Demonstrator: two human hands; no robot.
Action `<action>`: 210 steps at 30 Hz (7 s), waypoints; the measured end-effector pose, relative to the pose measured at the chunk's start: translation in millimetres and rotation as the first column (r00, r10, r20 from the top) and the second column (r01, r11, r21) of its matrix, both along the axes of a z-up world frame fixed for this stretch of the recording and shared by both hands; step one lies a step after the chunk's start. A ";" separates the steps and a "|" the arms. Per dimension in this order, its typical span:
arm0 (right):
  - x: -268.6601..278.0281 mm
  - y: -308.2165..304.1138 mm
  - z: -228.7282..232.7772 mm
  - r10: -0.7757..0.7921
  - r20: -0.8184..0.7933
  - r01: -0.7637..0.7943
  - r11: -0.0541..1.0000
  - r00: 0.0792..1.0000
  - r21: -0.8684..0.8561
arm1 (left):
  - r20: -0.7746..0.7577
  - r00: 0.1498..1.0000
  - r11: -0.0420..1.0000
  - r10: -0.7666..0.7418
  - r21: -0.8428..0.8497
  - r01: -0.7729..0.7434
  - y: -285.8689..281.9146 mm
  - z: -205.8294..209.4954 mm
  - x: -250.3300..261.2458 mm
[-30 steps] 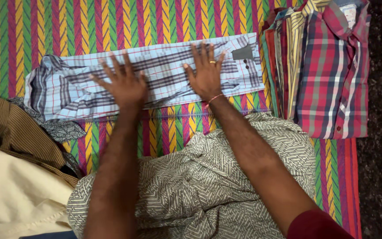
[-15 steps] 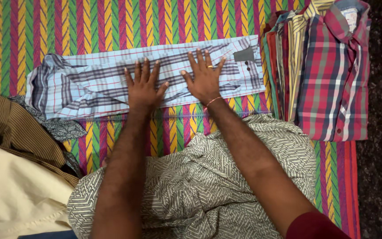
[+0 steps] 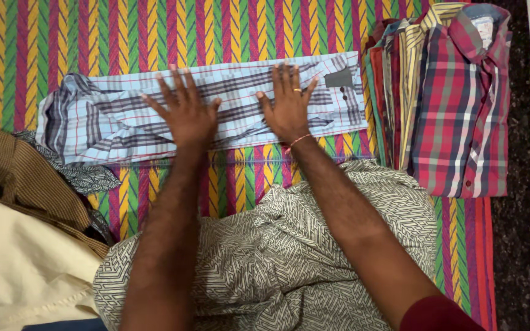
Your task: The person folds a light blue plaid shirt on a colorful mat. They smooth the fabric, fold the sleeves inward, fold the shirt in half lengthwise, then fold it again to form a compact rectangle, and place it on a stack of folded shirts.
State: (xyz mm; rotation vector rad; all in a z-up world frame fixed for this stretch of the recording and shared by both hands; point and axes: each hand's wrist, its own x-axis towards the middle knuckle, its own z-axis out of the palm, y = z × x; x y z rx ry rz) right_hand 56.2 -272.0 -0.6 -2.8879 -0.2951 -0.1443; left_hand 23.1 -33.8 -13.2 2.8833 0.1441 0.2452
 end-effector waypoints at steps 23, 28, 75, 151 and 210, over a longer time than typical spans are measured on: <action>-1.4 -15.8 -4.7 -0.077 0.017 0.078 0.997 0.997 -0.022 | -0.010 1.000 0.998 0.011 -0.056 -0.012 11.7 -9.0 -20.8; 3.8 -17.9 -8.6 -0.084 0.034 0.084 0.996 0.996 -0.002 | -0.042 0.998 0.997 0.042 0.064 -0.039 -1.7 -13.7 -8.8; 31.2 -81.5 -12.7 -0.251 -0.024 0.248 0.966 0.968 -0.069 | -0.316 0.949 0.938 0.002 0.328 0.107 117.6 1.8 7.1; 0.3 5.1 12.6 0.254 0.024 -0.254 0.967 0.967 0.016 | 0.044 0.950 0.951 0.308 0.000 -0.309 153.7 3.3 22.5; -80.4 63.0 18.1 0.786 -0.166 -0.683 0.605 0.596 0.409 | -0.206 0.618 0.460 0.759 -0.503 -0.732 253.8 -49.9 18.8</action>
